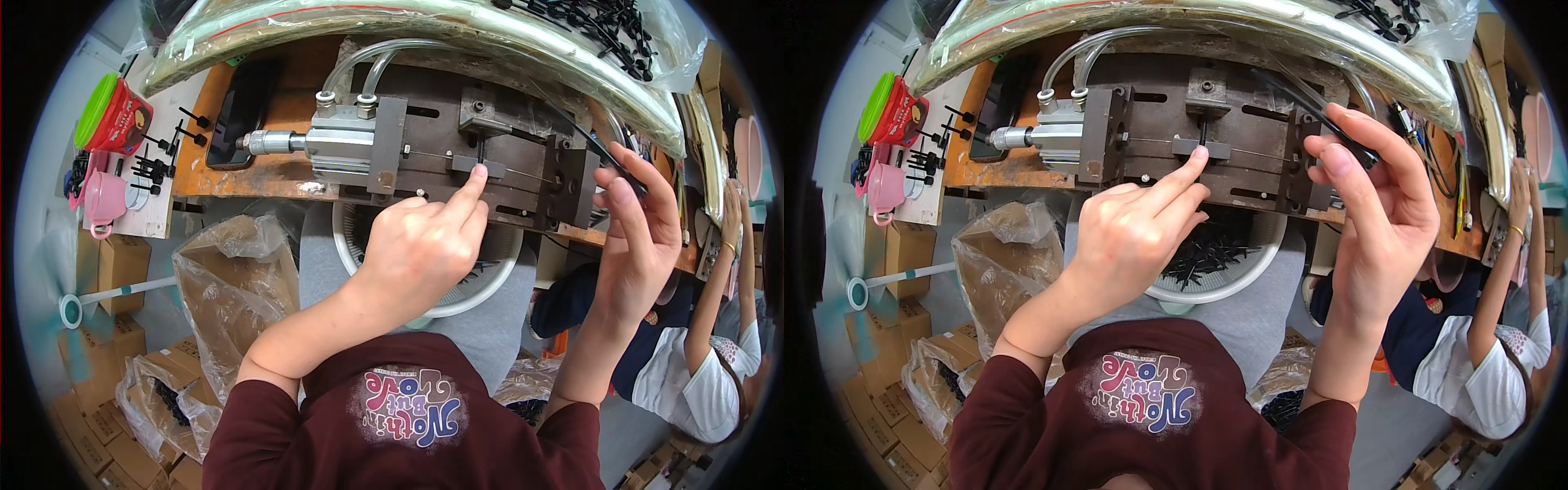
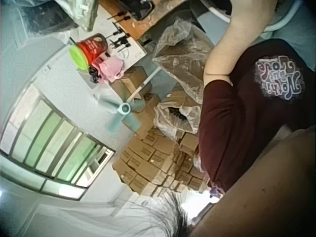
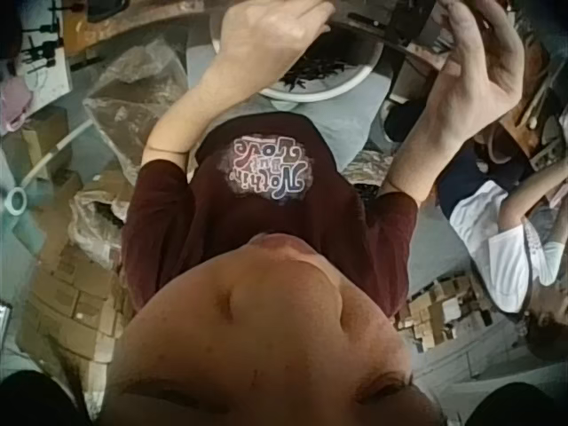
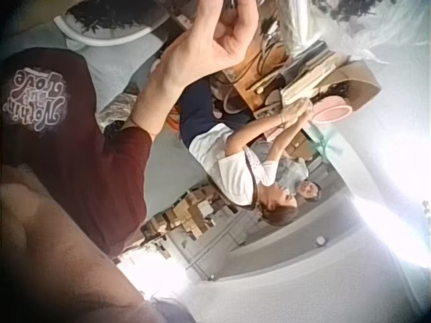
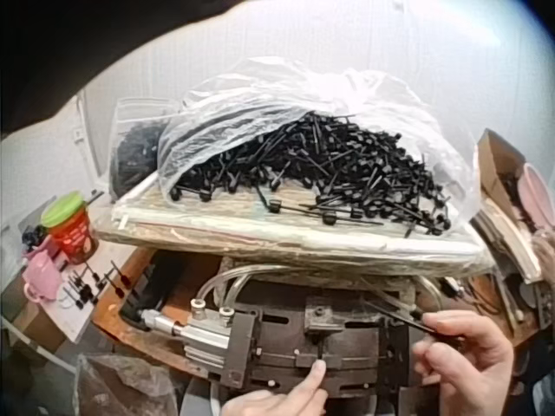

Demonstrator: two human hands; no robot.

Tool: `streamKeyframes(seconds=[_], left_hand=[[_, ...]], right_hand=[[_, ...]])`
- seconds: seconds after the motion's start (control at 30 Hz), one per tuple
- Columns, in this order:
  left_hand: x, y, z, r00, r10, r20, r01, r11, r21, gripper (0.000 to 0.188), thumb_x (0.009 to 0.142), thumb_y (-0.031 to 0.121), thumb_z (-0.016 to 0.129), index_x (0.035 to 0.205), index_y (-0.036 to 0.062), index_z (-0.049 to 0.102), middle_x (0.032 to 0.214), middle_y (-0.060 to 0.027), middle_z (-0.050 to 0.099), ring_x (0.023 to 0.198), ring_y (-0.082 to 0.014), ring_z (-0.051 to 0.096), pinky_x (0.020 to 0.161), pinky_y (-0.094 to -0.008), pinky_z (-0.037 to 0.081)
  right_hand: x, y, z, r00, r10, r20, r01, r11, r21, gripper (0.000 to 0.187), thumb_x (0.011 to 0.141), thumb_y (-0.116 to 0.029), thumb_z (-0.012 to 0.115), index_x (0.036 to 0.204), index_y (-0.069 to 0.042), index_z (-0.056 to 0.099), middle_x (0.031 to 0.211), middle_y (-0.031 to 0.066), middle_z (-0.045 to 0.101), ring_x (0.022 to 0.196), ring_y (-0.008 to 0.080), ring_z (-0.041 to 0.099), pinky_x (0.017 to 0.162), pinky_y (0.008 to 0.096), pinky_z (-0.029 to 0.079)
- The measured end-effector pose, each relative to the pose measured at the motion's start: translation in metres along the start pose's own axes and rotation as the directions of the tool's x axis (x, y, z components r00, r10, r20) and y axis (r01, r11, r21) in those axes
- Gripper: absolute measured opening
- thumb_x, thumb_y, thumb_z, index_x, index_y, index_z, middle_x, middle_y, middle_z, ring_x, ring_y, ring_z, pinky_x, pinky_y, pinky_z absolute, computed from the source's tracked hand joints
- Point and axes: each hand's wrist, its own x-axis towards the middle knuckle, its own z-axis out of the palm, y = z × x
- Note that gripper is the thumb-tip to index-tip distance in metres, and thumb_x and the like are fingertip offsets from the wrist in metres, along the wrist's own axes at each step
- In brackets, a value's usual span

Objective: The recorder is assembling small black components using a pneumatic assembly machine in a workshop environment.

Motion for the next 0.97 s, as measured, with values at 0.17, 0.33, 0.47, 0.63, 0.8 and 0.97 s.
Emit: streamKeyframes(seconds=[0.17,0.33,0.47,0.63,0.8,0.97], left_hand=[[0.006,0.001,0.0,0.996,0.06,0.062,-0.065,0.995,0.074,0.023,0.072,0.013,0.078,0.089,0.002,0.068,0.122,-0.0182,0.068,0.057,-0.0162,0.062,0.054,-0.027,0.047],[0.01,0.003,-0.009,0.992,0.046,0.12,-0.056,0.995,0.084,0.025,0.072,0.015,0.079,0.09,0.0026,0.068,0.12,-0.0167,0.069,0.06,-0.0167,0.064,0.056,-0.0287,0.05],[0.026,-0.008,-0.034,0.98,0.05,0.191,-0.026,0.991,-0.128,0.024,0.077,0.02,0.08,0.093,0.0053,0.069,0.108,-0.0112,0.072,0.071,-0.0232,0.069,0.062,-0.0326,0.055],[0.092,-0.052,-0.061,0.957,0.063,-0.284,-0.066,0.998,-0.002,0.019,0.082,0.013,0.076,0.098,0.0039,0.073,0.094,-0.0115,0.074,0.082,-0.0217,0.073,0.078,-0.0347,0.057],[0.151,-0.106,-0.067,0.967,-0.106,-0.233,0.131,0.987,0.097,0.025,0.082,0.005,0.068,0.106,-0.0013,0.072,0.101,-0.02,0.072,0.098,-0.0349,0.069,0.087,-0.0406,0.054],[0.166,-0.122,-0.071,0.965,-0.255,0.069,0.255,0.967,0.009,0.029,0.081,0.008,0.069,0.109,0.0024,0.074,0.1,-0.02,0.073,0.101,-0.0294,0.071,0.091,-0.0363,0.054]], right_hand=[[0.001,-0.011,0.001,0.998,0.064,0.029,-0.068,0.988,0.136,0.04,0.098,-0.005,0.053,0.134,0.013,0.053,0.13,0.0275,0.06,0.113,0.0335,0.066,0.093,0.0359,0.057],[-0.01,-0.018,0.002,0.998,0.036,0.056,-0.034,0.999,-0.035,0.035,0.095,0.002,0.057,0.128,0.012,0.056,0.133,0.0275,0.058,0.114,0.0345,0.066,0.09,0.0326,0.059],[-0.027,-0.012,0.009,0.99,0.064,0.127,-0.052,0.994,-0.098,0.035,0.083,0.013,0.066,0.117,0.008,0.061,0.129,0.0238,0.06,0.113,0.0301,0.067,0.092,0.0334,0.056],[-0.037,0.011,0.016,0.894,-0.162,0.417,0.405,0.69,-0.6,0.028,0.079,0.006,0.074,0.105,0.002,0.066,0.128,0.0196,0.064,0.103,0.0285,0.069,0.086,0.0342,0.056],[-0.046,0.027,0.034,0.83,-0.067,0.553,0.484,0.578,-0.657,0.025,0.078,0.005,0.073,0.101,0.001,0.064,0.13,0.017,0.065,0.086,0.0294,0.072,0.071,0.034,0.057],[-0.04,0.03,0.043,0.802,-0.025,0.597,0.531,0.487,-0.693,0.022,0.081,-0.001,0.072,0.101,-0.002,0.064,0.13,0.0177,0.064,0.081,0.0273,0.072,0.067,0.0317,0.056]])
